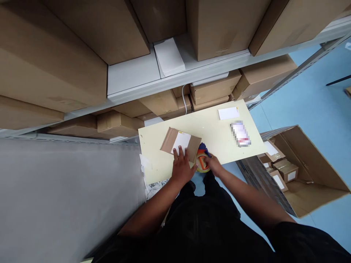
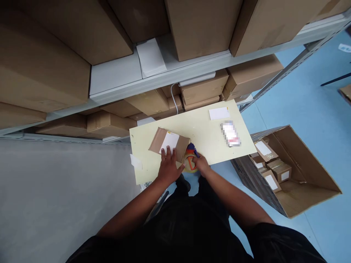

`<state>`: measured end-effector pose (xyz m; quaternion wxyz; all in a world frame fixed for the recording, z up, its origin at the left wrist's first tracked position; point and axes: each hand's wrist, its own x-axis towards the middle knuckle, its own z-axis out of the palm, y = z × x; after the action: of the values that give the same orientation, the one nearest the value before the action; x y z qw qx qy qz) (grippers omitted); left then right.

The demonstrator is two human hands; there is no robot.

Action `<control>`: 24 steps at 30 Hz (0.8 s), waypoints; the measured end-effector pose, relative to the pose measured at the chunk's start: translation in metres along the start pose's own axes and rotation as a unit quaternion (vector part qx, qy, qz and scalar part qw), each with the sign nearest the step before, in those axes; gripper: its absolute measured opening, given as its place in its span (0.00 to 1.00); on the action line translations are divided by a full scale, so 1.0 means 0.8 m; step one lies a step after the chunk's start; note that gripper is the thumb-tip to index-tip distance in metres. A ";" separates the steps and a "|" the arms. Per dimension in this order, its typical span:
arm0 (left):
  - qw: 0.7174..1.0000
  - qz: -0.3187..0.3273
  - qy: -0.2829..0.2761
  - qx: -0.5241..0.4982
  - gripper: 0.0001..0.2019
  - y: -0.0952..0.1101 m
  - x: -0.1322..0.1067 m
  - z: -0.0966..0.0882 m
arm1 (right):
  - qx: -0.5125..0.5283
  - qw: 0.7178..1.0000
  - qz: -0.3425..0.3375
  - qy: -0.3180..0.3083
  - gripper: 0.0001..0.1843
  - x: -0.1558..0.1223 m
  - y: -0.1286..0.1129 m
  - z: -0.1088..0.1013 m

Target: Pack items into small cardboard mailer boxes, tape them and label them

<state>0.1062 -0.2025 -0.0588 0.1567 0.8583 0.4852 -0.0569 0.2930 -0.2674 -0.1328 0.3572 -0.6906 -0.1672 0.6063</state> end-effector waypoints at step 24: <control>1.000 -0.002 0.012 -0.007 0.51 -0.016 -0.008 -0.004 | -0.026 0.998 0.005 0.055 0.24 -0.006 0.013 0.004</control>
<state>0.0921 -0.2003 -0.0567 0.1566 0.8568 0.4894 -0.0437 0.2871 -0.2767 -0.1363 0.3441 -0.7327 -0.1596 0.5651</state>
